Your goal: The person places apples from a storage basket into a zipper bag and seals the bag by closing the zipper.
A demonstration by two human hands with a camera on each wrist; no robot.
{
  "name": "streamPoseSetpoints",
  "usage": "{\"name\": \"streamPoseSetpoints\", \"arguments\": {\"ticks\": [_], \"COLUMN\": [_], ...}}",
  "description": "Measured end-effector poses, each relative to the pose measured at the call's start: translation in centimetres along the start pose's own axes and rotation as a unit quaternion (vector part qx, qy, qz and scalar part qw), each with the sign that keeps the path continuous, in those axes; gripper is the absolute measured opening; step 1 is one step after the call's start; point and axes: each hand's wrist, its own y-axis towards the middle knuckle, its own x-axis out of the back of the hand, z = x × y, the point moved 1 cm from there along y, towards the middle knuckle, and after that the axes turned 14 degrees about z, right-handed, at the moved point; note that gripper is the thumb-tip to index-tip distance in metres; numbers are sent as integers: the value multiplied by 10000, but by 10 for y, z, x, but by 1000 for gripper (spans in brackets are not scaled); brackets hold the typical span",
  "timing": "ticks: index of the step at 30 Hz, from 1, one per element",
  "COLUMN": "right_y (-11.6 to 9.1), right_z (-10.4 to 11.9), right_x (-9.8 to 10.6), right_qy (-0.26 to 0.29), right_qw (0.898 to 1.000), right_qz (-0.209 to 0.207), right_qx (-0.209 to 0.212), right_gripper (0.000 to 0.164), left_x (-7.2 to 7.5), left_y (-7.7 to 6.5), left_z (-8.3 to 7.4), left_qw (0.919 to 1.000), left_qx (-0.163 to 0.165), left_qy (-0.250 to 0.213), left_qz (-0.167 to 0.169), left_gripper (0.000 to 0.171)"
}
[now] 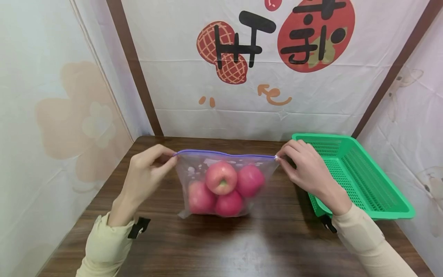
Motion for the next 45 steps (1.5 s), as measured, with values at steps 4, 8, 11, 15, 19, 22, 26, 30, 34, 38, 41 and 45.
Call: {"name": "streamPoseSetpoints", "arguments": {"ticks": [4,8,11,15,19,22,26,30,34,38,41,45], "right_y": [19,36,34,1,-34,-47,-57,-67,-75,-77,-73,-62], "right_z": [-3,-2,4,21,38,47,57,67,75,79,79,79], "right_x": [-9,-20,-32,-55,-69,-71,-78,-90,-99,-99,-95,-93], "right_qy": [-129,-238,-318,-272,-142,-106,-250,-414,-415,-304,-48,379], "right_qw": [9998,9990,9990,9956,9896,9860,9775,9682,9600,9491,9522,9707], "right_qz": [-146,-376,-195,565,1065,1233,1518,1935,2356,2845,2810,2127], "right_qx": [-90,-9,227,695,955,1117,1444,1529,1456,1319,1197,1051], "right_gripper": [7,7,7,9,10,11,17,19,21,21,17,18], "left_x": [3,13,20,21,12,7,-1,-8,-10,-8,-1,4], "left_y": [16,22,6,-43,-87,-103,-111,-117,-123,-127,-122,-108], "left_z": [20,39,50,56,50,43,35,30,26,22,13,-3], "left_qw": [9996,9996,9987,9786,9545,9465,9354,9094,8874,8555,8381,8854], "left_qx": [100,53,-361,-752,-477,-381,-422,-26,480,1154,1626,1204], "left_qy": [244,179,21,-532,-1121,-1256,-1137,-1132,-1115,-1238,-1153,-154], "left_qz": [-139,-219,366,1842,2723,2947,3320,4002,4447,4894,5079,4487], "left_gripper": [9,6,15,33,40,44,40,27,21,15,13,20]}}
